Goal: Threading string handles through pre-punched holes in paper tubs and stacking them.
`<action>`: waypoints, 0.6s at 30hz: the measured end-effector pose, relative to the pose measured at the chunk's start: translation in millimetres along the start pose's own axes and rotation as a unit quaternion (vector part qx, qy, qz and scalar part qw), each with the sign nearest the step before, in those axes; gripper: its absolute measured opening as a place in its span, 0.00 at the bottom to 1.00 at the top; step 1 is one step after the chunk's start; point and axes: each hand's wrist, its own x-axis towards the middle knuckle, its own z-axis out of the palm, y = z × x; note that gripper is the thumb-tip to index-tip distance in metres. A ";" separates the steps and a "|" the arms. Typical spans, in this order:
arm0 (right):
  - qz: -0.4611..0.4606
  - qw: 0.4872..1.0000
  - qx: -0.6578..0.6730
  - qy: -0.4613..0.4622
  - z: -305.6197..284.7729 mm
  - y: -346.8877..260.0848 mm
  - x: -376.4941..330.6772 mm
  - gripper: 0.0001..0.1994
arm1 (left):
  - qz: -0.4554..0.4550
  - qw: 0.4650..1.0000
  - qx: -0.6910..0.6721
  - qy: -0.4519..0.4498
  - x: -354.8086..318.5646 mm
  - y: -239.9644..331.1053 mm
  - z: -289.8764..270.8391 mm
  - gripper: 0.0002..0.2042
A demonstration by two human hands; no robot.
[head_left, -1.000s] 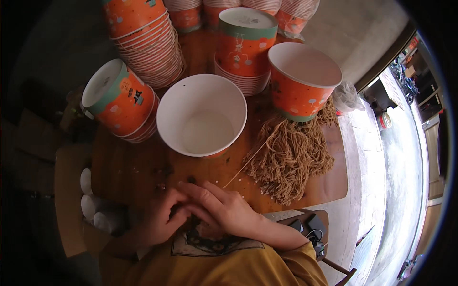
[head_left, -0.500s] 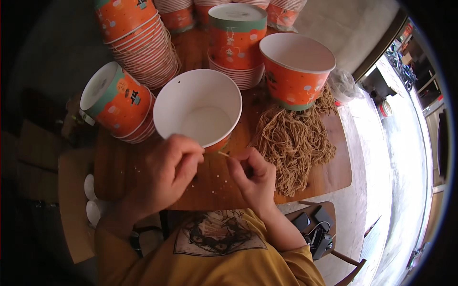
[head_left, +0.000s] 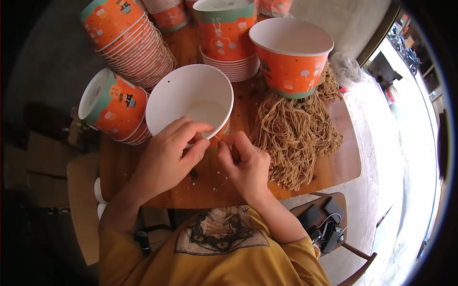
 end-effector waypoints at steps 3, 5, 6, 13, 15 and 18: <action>0.010 1.000 -0.009 -0.002 -0.3 -1.1 0.4 0.06 | -0.007 1.000 -0.005 -0.007 0.2 0.2 0.6 0.11; 0.007 1.000 -0.007 -0.001 0.6 -0.3 1.1 0.07 | -0.008 1.000 -0.009 -0.009 0.8 0.8 0.8 0.11; 0.005 1.000 -0.006 0.000 1.1 0.0 1.1 0.07 | -0.009 1.000 -0.014 -0.009 0.9 1.0 0.9 0.12; 0.000 0.999 0.027 0.018 7.5 -1.1 5.8 0.06 | -0.034 0.999 -0.021 -0.037 6.5 3.4 -7.0 0.11; 0.001 1.000 0.019 0.008 8.0 -0.9 8.3 0.06 | -0.039 0.997 -0.044 -0.051 13.4 0.3 -10.0 0.11; 0.003 1.000 0.019 0.007 8.2 -0.9 9.4 0.06 | -0.040 0.989 -0.085 -0.118 24.6 -8.3 -13.1 0.09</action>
